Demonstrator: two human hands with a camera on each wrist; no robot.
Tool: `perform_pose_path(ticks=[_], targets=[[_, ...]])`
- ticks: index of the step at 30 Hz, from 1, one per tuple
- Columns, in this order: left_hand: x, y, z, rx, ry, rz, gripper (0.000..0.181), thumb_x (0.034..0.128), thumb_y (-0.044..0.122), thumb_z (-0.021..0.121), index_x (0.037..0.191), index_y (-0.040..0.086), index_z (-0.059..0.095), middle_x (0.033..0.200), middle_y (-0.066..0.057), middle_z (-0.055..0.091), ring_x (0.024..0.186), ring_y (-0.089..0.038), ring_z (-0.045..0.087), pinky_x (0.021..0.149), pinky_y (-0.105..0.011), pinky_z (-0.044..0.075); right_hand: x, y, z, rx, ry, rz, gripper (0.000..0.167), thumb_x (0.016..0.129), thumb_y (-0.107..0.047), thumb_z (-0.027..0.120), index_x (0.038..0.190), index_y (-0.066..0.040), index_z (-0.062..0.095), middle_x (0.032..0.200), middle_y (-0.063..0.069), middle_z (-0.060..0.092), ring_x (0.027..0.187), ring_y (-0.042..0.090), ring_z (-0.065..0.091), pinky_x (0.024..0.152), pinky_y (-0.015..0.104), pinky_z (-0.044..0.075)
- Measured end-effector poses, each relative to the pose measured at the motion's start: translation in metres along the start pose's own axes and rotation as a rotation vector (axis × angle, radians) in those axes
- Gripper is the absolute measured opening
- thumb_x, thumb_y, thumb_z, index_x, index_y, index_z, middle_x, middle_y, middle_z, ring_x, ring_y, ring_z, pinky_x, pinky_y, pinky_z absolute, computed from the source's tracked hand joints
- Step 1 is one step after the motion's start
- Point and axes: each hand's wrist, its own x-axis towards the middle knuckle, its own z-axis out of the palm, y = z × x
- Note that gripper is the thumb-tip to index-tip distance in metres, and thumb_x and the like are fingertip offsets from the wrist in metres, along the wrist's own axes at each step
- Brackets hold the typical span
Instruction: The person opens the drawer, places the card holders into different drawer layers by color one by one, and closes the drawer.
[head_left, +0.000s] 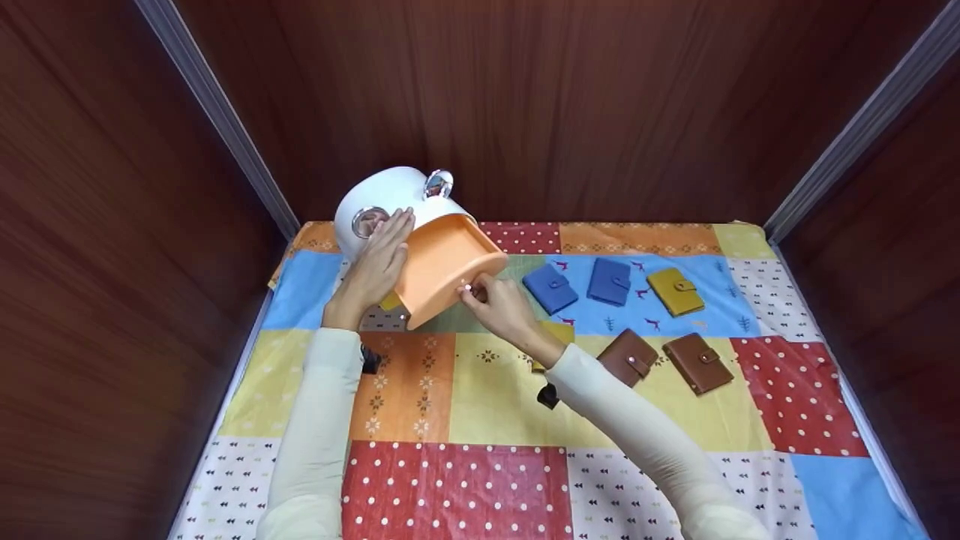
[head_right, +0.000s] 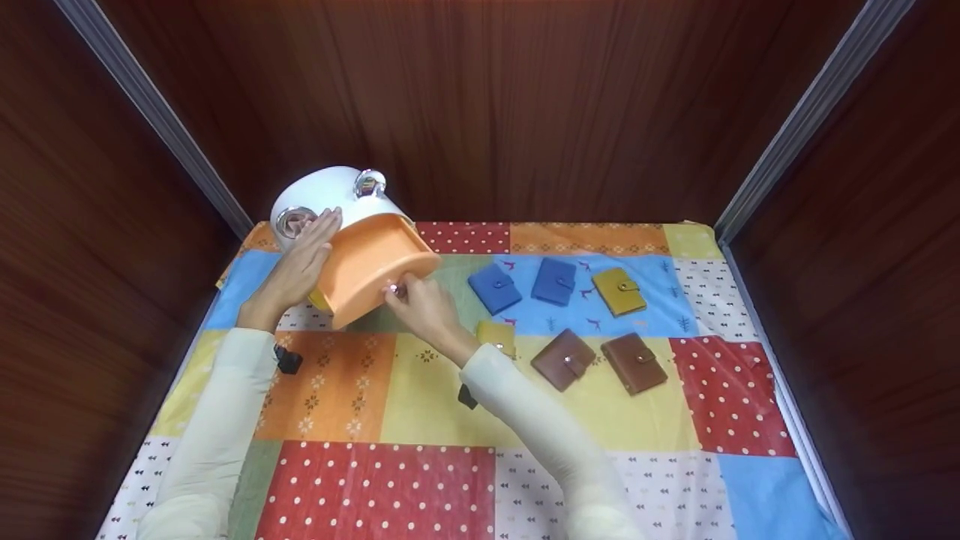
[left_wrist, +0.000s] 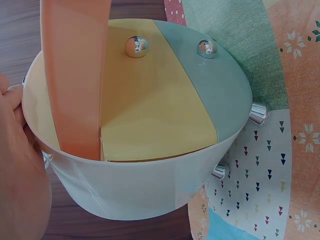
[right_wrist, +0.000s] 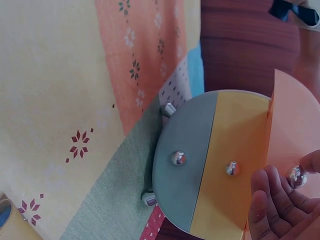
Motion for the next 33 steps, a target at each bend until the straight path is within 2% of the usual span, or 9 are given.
perform_pose_path(ticks=[9,21,28,33], targets=[[0.001,0.001,0.001,0.001,-0.009,-0.014,0.055,0.1175,0.026,0.027,0.169,0.009,0.024,0.179,-0.005,0.020,0.168,-0.026,0.013,0.139,-0.044,0.004,-0.006,0.004,-0.002,0.015,-0.001,-0.013,0.027,0.105,-0.033,0.067,0.091,-0.010,0.069,0.072,0.000,0.065,0.061,0.009,0.050,0.056,0.025,0.038],[-0.001,-0.001,0.002,-0.002,-0.002,-0.009,0.055,0.1174,0.026,0.028,0.169,0.009,0.025,0.179,-0.006,0.022,0.168,-0.029,0.014,0.139,-0.049,0.005,-0.009,0.008,-0.001,0.003,0.001,-0.012,0.028,0.104,-0.033,0.068,0.090,-0.010,0.070,0.071,0.000,0.064,0.061,0.009,0.051,0.057,0.025,0.039],[-0.001,-0.001,0.002,-0.008,-0.005,-0.014,0.055,0.1172,0.025,0.029,0.169,0.008,0.026,0.179,-0.006,0.022,0.168,-0.028,0.014,0.139,-0.047,0.003,-0.010,0.011,-0.001,-0.001,0.001,-0.043,0.026,0.105,-0.033,0.067,0.093,-0.010,0.071,0.079,0.003,0.074,0.066,0.012,0.063,0.061,0.029,0.050],[0.000,0.000,0.002,-0.009,-0.003,-0.012,0.055,0.1175,0.026,0.028,0.169,0.009,0.025,0.179,-0.006,0.021,0.168,-0.028,0.014,0.139,-0.047,0.003,-0.010,0.014,-0.003,0.032,-0.022,-0.015,0.033,0.107,-0.041,0.063,0.096,-0.011,0.071,0.081,0.002,0.075,0.069,0.012,0.065,0.062,0.030,0.053]])
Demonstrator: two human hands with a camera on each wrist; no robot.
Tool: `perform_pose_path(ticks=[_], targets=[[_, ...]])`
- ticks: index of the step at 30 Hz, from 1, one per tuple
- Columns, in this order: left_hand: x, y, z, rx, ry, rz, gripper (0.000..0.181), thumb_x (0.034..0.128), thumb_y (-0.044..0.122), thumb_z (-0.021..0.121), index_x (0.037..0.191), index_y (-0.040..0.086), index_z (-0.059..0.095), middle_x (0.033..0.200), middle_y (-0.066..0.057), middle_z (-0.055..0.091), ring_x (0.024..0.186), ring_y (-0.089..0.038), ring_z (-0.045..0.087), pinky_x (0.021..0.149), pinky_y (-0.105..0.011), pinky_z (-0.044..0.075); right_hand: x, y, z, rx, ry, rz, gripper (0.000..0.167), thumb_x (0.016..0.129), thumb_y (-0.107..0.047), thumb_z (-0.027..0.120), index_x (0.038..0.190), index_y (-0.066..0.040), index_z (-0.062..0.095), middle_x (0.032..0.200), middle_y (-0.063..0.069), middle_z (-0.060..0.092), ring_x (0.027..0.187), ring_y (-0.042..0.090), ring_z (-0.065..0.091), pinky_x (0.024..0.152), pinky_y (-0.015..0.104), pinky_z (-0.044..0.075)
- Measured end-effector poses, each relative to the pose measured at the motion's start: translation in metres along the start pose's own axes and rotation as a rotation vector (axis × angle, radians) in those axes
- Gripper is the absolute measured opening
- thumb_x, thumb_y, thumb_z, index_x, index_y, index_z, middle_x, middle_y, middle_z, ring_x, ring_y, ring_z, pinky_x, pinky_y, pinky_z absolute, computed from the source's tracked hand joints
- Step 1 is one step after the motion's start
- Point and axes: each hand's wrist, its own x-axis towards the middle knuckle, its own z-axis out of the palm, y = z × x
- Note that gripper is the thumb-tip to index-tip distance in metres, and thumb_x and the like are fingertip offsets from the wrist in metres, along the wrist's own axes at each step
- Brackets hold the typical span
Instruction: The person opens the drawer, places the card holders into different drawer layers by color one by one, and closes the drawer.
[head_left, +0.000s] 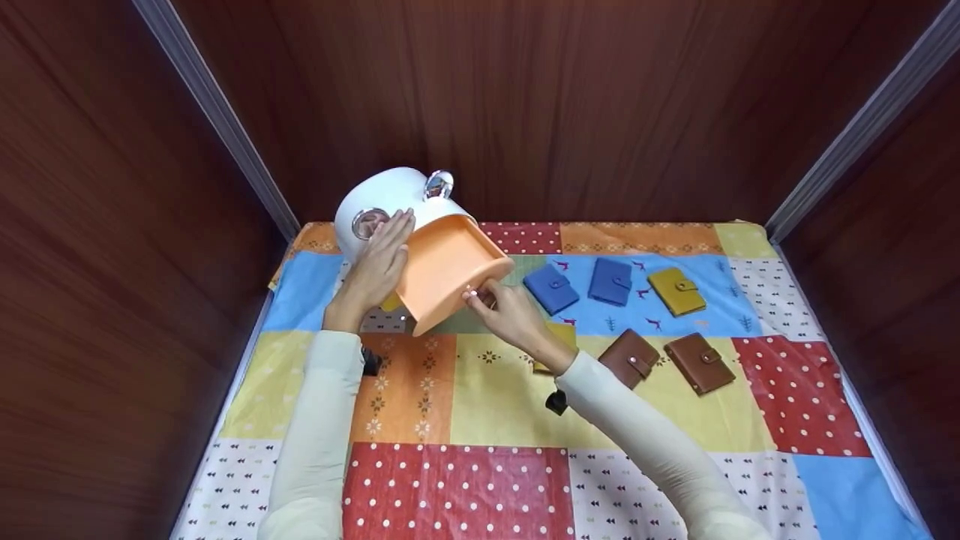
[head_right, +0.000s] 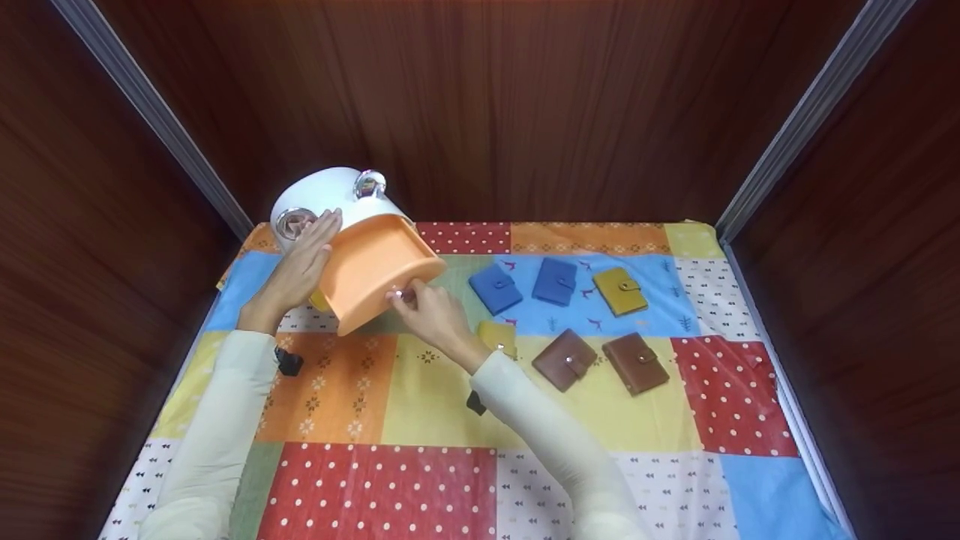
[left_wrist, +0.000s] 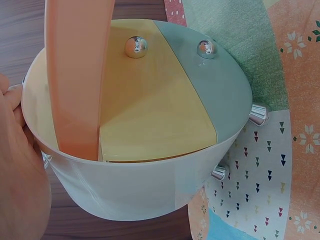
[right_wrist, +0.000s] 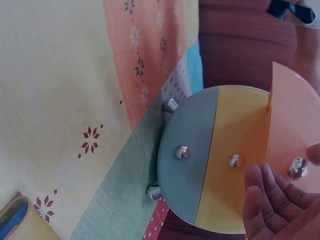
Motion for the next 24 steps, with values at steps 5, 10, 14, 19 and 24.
perform_pose_path(ticks=[5,10,14,19,24], targets=[[0.000,0.001,0.000,0.004,0.003,0.003,0.055,0.1174,0.026,0.028,0.169,0.009,0.025,0.179,-0.006,0.021,0.168,-0.028,0.014,0.139,-0.048,0.003,-0.001,0.006,-0.006,0.046,-0.012,0.063,0.042,0.110,-0.050,0.055,0.100,-0.013,0.072,0.078,0.000,0.072,0.064,0.012,0.062,0.058,0.028,0.050],[0.001,0.001,0.000,0.004,0.005,0.004,0.055,0.1174,0.026,0.028,0.169,0.009,0.025,0.179,-0.006,0.022,0.168,-0.028,0.014,0.139,-0.048,0.003,-0.001,0.015,-0.016,0.088,0.003,0.121,0.045,0.111,-0.051,0.051,0.102,-0.013,0.073,0.076,0.001,0.074,0.062,0.012,0.064,0.055,0.027,0.049],[0.001,0.001,0.000,0.005,-0.001,0.005,0.055,0.1173,0.026,0.028,0.170,0.009,0.024,0.179,-0.006,0.021,0.168,-0.028,0.013,0.139,-0.048,0.003,0.002,0.023,-0.023,0.099,0.029,0.146,0.048,0.111,-0.050,0.051,0.110,-0.009,0.075,0.078,0.004,0.075,0.063,0.014,0.066,0.053,0.026,0.051],[0.000,0.001,0.000,0.014,0.006,0.010,0.055,0.1173,0.025,0.029,0.170,0.009,0.025,0.179,-0.006,0.021,0.168,-0.028,0.014,0.139,-0.047,0.003,0.005,0.036,-0.031,0.057,0.071,0.168,0.050,0.111,-0.051,0.052,0.106,-0.008,0.076,0.080,0.005,0.077,0.067,0.017,0.069,0.057,0.029,0.051],[-0.001,0.002,0.000,0.014,0.016,0.013,0.055,0.1172,0.026,0.029,0.169,0.009,0.026,0.179,-0.006,0.023,0.168,-0.028,0.015,0.139,-0.047,0.004,0.011,0.049,-0.039,0.007,0.104,0.179,0.042,0.111,-0.044,0.055,0.099,-0.010,0.076,0.080,0.005,0.075,0.068,0.018,0.066,0.063,0.032,0.050]])
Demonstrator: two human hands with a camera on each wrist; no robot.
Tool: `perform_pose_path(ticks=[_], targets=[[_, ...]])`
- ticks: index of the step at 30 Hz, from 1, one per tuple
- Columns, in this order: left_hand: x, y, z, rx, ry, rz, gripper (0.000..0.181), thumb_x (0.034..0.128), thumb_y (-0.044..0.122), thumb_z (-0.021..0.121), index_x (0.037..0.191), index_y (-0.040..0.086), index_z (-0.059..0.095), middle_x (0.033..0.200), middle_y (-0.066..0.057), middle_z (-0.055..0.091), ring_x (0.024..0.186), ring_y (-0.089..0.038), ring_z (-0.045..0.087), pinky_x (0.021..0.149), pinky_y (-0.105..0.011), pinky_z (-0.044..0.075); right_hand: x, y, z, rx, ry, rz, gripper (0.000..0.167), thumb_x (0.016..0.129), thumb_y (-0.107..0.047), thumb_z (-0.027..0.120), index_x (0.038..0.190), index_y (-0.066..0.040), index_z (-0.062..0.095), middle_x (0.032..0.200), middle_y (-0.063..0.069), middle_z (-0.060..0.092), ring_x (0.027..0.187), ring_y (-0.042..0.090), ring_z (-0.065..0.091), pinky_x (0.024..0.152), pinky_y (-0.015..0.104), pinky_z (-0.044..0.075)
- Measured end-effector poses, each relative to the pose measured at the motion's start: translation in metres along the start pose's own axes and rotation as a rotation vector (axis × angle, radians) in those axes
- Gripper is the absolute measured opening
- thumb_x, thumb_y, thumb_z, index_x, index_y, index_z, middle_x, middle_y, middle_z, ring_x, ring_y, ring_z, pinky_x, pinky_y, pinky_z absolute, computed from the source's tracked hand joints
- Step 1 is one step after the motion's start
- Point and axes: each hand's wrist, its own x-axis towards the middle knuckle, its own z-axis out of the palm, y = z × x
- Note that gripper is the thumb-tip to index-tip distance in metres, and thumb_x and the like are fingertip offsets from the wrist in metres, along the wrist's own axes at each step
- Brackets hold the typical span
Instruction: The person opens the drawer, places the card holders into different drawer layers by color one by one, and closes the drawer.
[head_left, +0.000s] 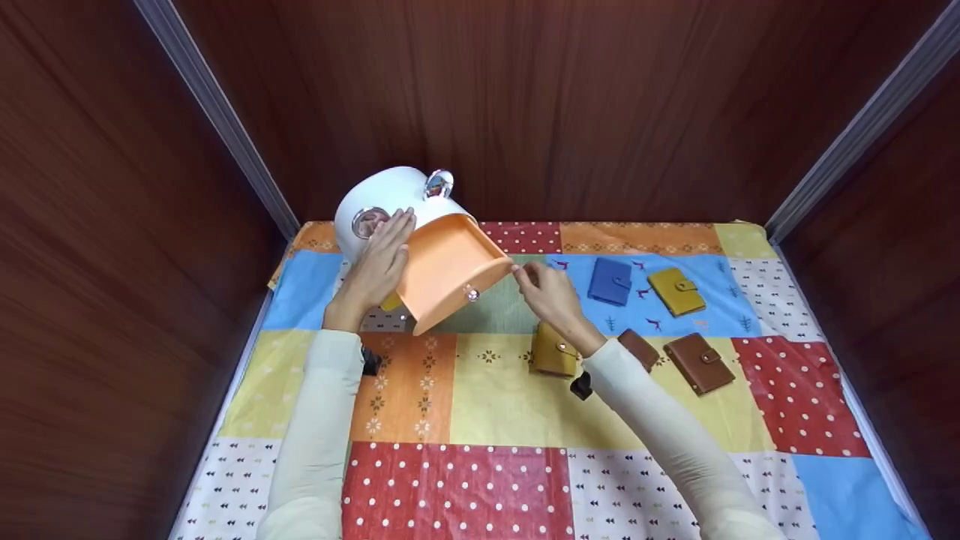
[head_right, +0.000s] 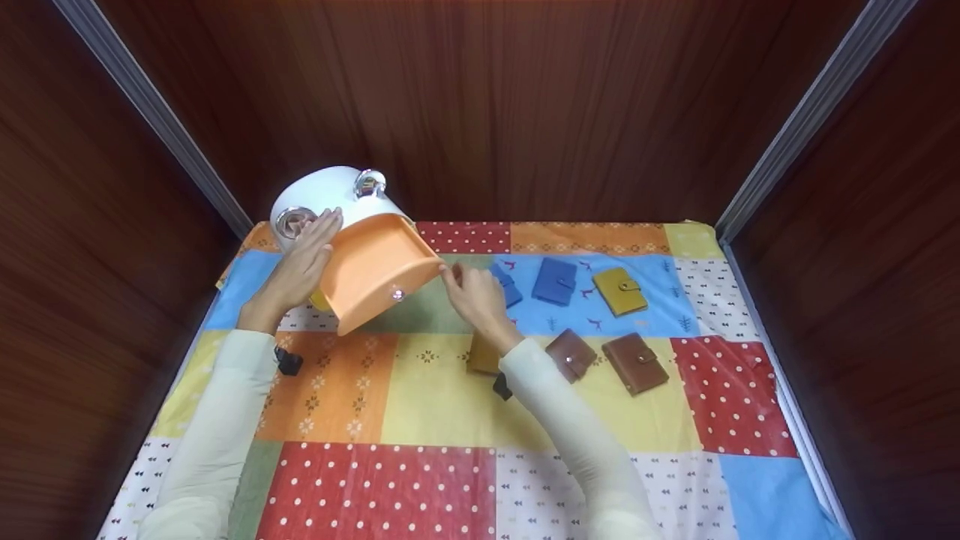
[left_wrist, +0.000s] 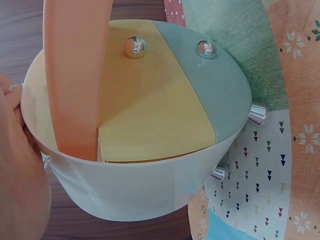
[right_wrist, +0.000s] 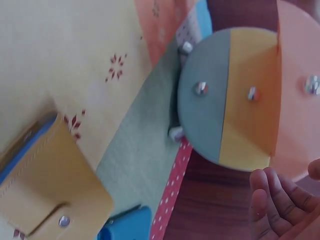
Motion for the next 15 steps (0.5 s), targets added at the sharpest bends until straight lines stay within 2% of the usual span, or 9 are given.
perform_pose_path(ticks=[3,7,13,15], targets=[[-0.001,0.000,0.000,0.006,0.002,0.000,0.055,0.1170,0.026,0.029,0.169,0.009,0.026,0.179,-0.007,0.023,0.168,-0.028,0.015,0.139,-0.047,0.004,0.005,0.008,-0.003,-0.020,0.015,0.001,0.036,0.111,-0.038,0.056,0.098,-0.011,0.075,0.080,0.006,0.074,0.067,0.021,0.064,0.065,0.036,0.050],[-0.001,0.000,0.000,0.013,-0.003,-0.006,0.055,0.1170,0.026,0.029,0.170,0.010,0.026,0.179,-0.006,0.022,0.168,-0.028,0.015,0.139,-0.047,0.003,0.010,0.018,-0.008,-0.046,0.022,0.021,0.031,0.110,-0.033,0.057,0.104,-0.009,0.075,0.087,0.009,0.077,0.074,0.026,0.068,0.072,0.043,0.055],[0.000,-0.001,0.000,0.026,-0.021,-0.020,0.055,0.1172,0.027,0.028,0.170,0.011,0.023,0.180,-0.005,0.020,0.168,-0.027,0.013,0.139,-0.047,0.003,0.018,0.035,-0.013,-0.078,0.000,0.112,0.034,0.109,-0.036,0.058,0.114,-0.007,0.076,0.102,0.013,0.079,0.093,0.031,0.074,0.084,0.049,0.059],[0.000,-0.001,0.000,0.032,-0.024,-0.022,0.056,0.1172,0.027,0.028,0.170,0.011,0.023,0.180,-0.004,0.020,0.168,-0.027,0.013,0.139,-0.046,0.004,0.021,0.040,-0.015,-0.088,-0.011,0.142,0.034,0.109,-0.037,0.058,0.114,-0.008,0.076,0.105,0.012,0.079,0.094,0.032,0.074,0.084,0.049,0.059]])
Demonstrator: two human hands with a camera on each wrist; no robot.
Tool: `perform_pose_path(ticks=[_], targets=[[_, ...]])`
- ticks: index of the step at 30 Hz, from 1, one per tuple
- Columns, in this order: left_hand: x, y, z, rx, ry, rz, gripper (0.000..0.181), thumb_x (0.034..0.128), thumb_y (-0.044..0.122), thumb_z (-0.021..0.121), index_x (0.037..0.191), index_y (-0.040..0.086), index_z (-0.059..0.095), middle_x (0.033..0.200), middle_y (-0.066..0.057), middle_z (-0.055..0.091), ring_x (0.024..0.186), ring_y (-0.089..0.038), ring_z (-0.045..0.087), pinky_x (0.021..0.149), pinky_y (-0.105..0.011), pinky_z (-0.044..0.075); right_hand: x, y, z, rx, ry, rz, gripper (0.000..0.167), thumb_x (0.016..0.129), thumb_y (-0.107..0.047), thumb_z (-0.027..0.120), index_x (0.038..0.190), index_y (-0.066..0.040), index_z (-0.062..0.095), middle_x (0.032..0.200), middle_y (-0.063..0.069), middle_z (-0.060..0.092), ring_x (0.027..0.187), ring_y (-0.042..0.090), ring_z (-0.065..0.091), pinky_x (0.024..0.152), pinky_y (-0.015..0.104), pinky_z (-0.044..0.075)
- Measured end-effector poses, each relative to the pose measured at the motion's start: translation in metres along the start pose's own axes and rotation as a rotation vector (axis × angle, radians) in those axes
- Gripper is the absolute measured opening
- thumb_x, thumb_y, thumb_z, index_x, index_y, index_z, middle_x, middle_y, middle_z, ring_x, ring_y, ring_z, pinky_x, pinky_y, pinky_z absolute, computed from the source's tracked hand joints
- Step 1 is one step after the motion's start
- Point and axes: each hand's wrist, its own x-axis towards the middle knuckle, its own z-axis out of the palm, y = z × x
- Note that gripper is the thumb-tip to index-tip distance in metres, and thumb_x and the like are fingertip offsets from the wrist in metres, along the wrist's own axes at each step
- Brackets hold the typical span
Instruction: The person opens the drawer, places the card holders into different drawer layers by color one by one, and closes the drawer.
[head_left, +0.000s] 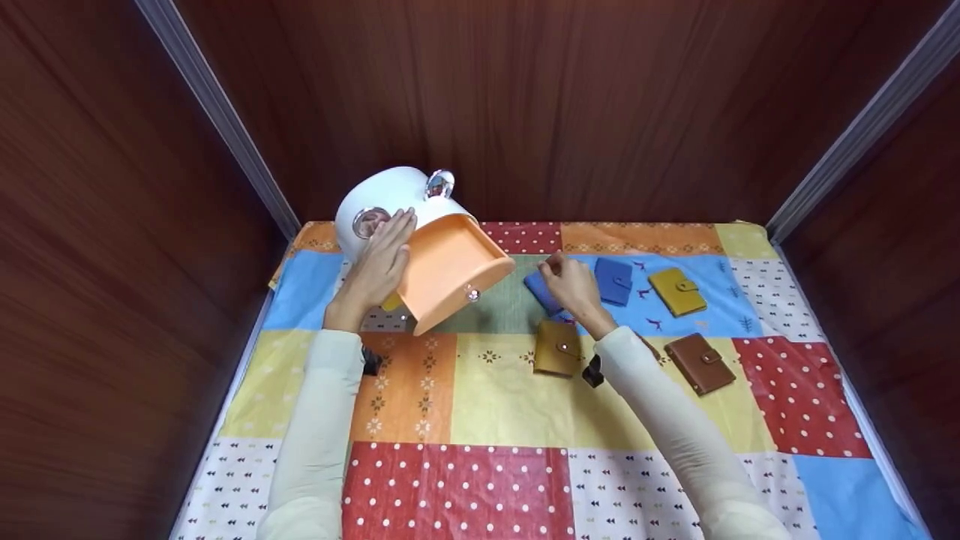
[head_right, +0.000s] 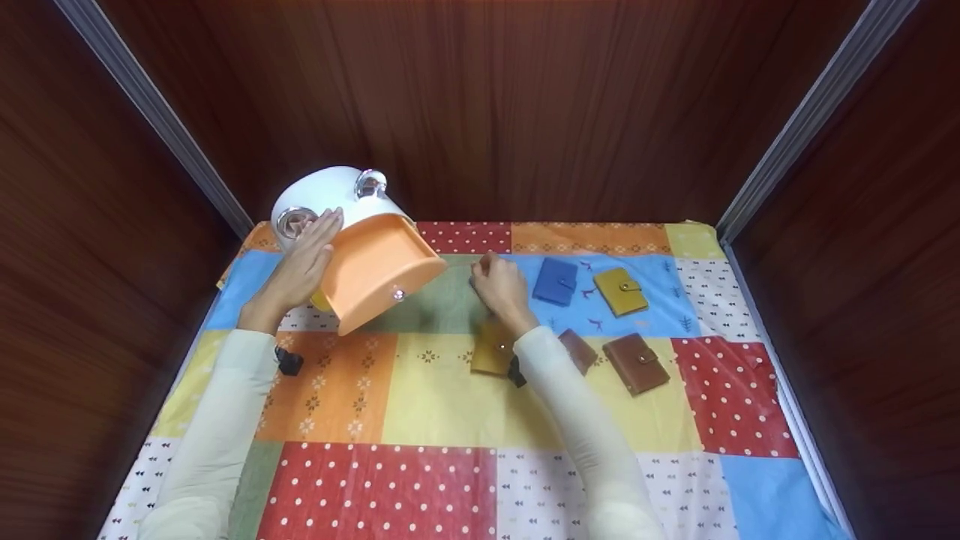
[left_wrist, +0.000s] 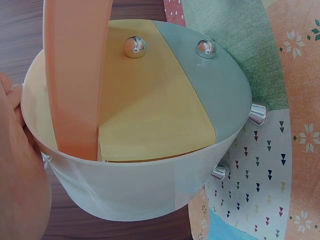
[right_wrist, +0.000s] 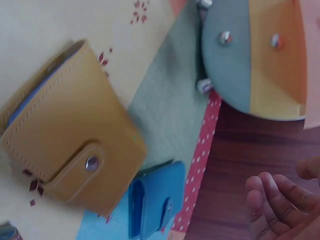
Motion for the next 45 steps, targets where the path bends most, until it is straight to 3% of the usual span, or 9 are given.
perform_pose_path(ticks=[12,27,38,45], targets=[[-0.001,0.001,-0.001,0.007,0.008,0.005,0.055,0.1171,0.025,0.030,0.170,0.009,0.025,0.179,-0.007,0.022,0.168,-0.028,0.015,0.139,-0.046,0.005,0.020,0.030,0.000,-0.044,-0.023,0.050,0.028,0.106,-0.027,0.063,0.113,-0.003,0.074,0.110,0.018,0.078,0.099,0.036,0.073,0.087,0.052,0.059],[0.000,0.001,-0.001,0.002,0.029,0.021,0.055,0.1153,0.015,0.037,0.169,0.007,0.028,0.178,-0.008,0.025,0.167,-0.030,0.018,0.139,-0.047,0.008,0.025,0.056,0.005,-0.122,-0.074,0.141,0.035,0.107,-0.024,0.064,0.126,0.005,0.065,0.119,0.026,0.072,0.100,0.038,0.069,0.086,0.053,0.058],[0.000,0.001,-0.001,0.013,0.008,0.012,0.055,0.1163,0.021,0.033,0.170,0.009,0.025,0.179,-0.006,0.023,0.168,-0.028,0.015,0.139,-0.046,0.006,0.027,0.067,0.016,-0.128,-0.081,0.157,0.043,0.105,-0.022,0.067,0.135,0.008,0.061,0.135,0.031,0.065,0.123,0.047,0.066,0.102,0.059,0.057],[-0.001,0.001,-0.001,0.000,0.000,0.003,0.056,0.1174,0.027,0.029,0.170,0.010,0.023,0.180,-0.005,0.021,0.168,-0.027,0.013,0.139,-0.046,0.004,0.022,0.071,0.024,-0.153,-0.141,0.176,0.055,0.104,-0.025,0.068,0.146,0.007,0.053,0.141,0.034,0.059,0.129,0.048,0.062,0.107,0.059,0.055]])
